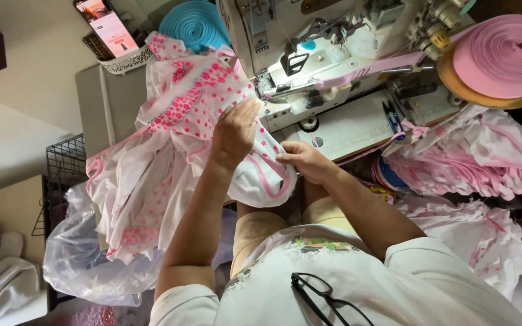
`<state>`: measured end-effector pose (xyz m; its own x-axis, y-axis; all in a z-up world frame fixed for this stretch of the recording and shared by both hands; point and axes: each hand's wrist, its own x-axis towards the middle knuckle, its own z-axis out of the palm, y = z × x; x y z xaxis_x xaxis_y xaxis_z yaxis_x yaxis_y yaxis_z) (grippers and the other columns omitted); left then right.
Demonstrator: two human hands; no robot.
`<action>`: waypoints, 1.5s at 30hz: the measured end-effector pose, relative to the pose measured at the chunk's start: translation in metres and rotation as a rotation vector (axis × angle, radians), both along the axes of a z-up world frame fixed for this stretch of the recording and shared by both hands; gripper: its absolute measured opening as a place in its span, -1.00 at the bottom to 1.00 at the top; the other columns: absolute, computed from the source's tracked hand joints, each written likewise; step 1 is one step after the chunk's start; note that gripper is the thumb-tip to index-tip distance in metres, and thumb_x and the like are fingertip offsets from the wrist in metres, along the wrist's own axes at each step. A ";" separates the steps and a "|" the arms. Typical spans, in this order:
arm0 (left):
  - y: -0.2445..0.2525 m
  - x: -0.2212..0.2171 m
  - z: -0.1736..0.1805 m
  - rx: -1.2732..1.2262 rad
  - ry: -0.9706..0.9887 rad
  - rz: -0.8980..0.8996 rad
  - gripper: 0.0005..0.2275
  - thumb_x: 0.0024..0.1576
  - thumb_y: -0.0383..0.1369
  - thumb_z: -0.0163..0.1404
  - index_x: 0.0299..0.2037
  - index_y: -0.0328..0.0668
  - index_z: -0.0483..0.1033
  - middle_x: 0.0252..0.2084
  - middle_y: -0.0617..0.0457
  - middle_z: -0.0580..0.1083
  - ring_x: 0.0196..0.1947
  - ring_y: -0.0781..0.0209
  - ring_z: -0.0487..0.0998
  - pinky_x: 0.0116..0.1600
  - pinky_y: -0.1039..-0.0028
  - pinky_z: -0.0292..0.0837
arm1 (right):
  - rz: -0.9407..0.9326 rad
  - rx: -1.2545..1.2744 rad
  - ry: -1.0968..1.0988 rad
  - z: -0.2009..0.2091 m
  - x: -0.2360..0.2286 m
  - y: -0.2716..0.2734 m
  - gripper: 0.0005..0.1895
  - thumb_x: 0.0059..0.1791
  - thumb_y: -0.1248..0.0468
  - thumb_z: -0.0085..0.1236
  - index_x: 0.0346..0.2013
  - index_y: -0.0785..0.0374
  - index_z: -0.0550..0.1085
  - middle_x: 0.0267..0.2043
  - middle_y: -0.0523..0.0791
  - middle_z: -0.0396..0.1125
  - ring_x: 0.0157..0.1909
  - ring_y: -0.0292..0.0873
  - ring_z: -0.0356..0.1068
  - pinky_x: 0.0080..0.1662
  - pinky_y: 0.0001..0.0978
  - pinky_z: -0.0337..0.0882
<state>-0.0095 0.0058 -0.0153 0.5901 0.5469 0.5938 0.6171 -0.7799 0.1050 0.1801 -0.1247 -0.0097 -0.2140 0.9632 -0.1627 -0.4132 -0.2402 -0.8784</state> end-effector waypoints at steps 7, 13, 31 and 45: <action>-0.037 0.045 0.018 0.246 0.018 0.208 -0.67 0.13 -0.42 -0.12 0.02 -0.42 0.57 0.07 -0.30 0.54 0.15 -0.12 0.54 0.30 0.19 0.37 | -0.006 0.105 -0.182 0.013 0.043 -0.008 -0.85 0.08 0.30 0.11 -0.39 0.19 0.53 -0.52 -0.29 0.35 -0.48 -0.45 0.33 -0.40 -0.59 0.31; -0.021 0.058 0.004 -0.033 -0.327 0.191 -0.76 0.09 -0.46 -0.13 -0.05 -0.35 0.40 -0.02 -0.29 0.47 0.01 -0.28 0.56 0.13 0.05 0.47 | -0.187 0.006 0.018 -0.019 0.049 0.008 -0.88 0.12 0.26 0.04 -0.26 0.22 0.47 -0.50 -0.19 0.35 -0.51 -0.34 0.36 -0.44 -0.53 0.33; -0.065 0.031 0.024 -0.504 -0.597 -0.096 -0.12 -0.23 -0.64 -0.01 0.48 -0.24 0.13 -0.01 -0.19 0.26 0.02 -0.07 0.33 0.29 0.37 0.14 | -0.054 -0.049 0.144 -0.063 0.006 0.056 -0.71 0.08 0.01 0.05 -0.20 0.15 0.51 -0.48 -0.21 0.34 -0.54 -0.32 0.29 -0.46 -0.52 0.16; -0.072 0.029 -0.017 -0.368 -0.466 0.064 -0.27 -0.08 -0.52 -0.06 0.45 -0.23 0.22 0.20 -0.25 0.34 0.18 -0.20 0.37 0.35 0.15 0.27 | -0.012 -0.010 0.064 0.030 0.035 -0.043 -0.97 0.03 0.39 0.16 -0.29 0.31 0.51 -0.56 -0.30 0.30 -0.56 -0.43 0.41 -0.48 -0.67 0.34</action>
<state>0.0197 -0.0661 -0.0321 0.2716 0.7919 0.5470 0.4858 -0.6034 0.6323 0.2149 -0.1676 0.0202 -0.2132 0.9641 -0.1585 -0.4715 -0.2436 -0.8475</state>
